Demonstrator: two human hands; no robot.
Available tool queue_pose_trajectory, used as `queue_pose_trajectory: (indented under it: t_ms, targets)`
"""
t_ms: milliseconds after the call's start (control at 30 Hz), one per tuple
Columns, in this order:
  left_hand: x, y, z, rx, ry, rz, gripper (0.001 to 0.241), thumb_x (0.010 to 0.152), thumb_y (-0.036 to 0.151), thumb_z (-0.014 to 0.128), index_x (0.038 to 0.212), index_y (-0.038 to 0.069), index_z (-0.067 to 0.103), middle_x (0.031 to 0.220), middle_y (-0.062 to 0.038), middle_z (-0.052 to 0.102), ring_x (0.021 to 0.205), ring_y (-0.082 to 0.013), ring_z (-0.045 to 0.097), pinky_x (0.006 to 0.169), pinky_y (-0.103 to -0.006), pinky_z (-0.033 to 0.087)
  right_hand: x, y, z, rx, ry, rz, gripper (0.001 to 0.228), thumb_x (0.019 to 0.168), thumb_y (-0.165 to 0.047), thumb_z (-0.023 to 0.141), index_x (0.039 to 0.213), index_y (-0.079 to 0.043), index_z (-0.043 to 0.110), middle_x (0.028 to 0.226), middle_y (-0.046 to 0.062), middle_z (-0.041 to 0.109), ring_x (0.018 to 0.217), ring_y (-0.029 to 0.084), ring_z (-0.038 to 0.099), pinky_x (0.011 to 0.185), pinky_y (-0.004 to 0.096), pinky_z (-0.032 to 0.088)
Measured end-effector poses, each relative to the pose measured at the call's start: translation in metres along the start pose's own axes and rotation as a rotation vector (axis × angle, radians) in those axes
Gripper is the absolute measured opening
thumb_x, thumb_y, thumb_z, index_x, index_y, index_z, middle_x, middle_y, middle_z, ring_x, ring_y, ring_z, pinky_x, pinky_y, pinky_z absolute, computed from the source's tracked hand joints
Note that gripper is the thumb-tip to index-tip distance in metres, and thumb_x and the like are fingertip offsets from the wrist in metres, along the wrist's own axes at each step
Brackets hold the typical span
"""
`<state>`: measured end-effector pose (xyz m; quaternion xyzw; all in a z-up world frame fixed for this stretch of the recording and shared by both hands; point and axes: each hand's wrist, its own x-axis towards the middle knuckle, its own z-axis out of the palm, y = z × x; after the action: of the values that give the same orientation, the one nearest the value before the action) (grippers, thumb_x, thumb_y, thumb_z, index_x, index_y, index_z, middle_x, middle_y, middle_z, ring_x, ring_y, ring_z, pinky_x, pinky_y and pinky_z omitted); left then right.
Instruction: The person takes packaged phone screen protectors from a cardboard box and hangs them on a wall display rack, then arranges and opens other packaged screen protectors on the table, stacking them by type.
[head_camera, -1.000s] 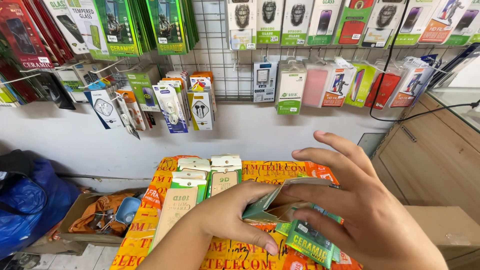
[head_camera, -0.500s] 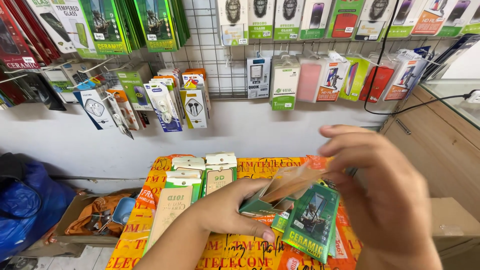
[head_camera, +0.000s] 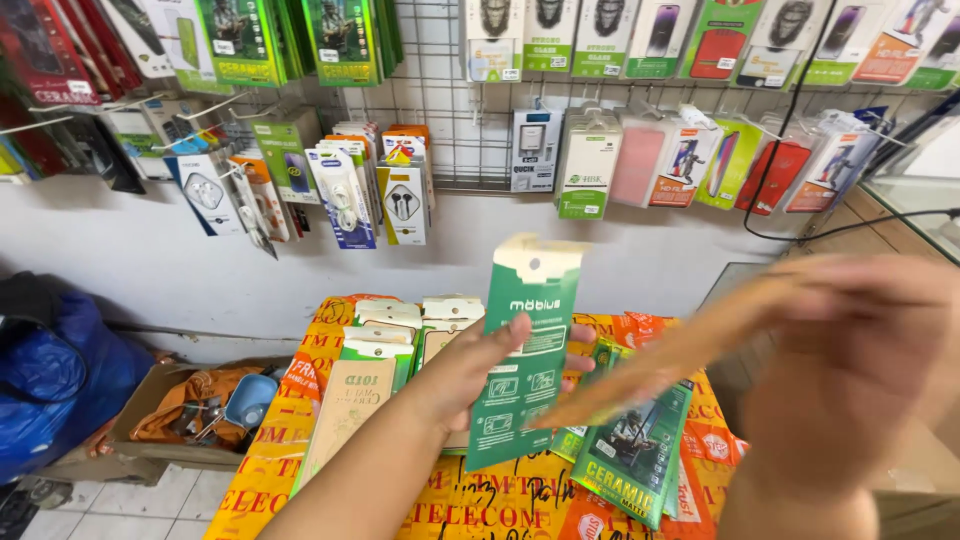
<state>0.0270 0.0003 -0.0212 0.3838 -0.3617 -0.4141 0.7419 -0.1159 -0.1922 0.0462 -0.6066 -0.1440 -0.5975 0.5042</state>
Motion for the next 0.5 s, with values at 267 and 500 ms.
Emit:
queue_pose_trajectory:
  t_ms: [267,500]
  targets:
    - [0.004,-0.018,-0.003,-0.149,0.058,0.005,0.062,0.089,0.030,0.077,0.138,-0.002,0.058,0.118,-0.017,0.071,0.098,-0.0259,0.073,0.083,-0.0410,0.061,-0.019,0.047,0.066,-0.677,-0.372,-0.175,0.017,0.093,0.003,0.071,0.105,-0.002,0.059,0.103,0.013,0.063,0.098,0.031,0.061,0.086,0.040,0.051]
    - [0.008,0.009,-0.023,0.133,0.459,0.049,0.044,0.079,-0.001,0.072,0.122,-0.004,0.064,0.104,-0.015,0.076,0.088,-0.0240,0.075,0.077,-0.0403,0.062,-0.028,0.089,0.068,-0.330,-0.387,0.176,0.044,0.091,-0.005,0.073,0.127,-0.003,0.048,0.122,0.011,0.058,0.102,0.021,0.058,0.078,0.032,0.053]
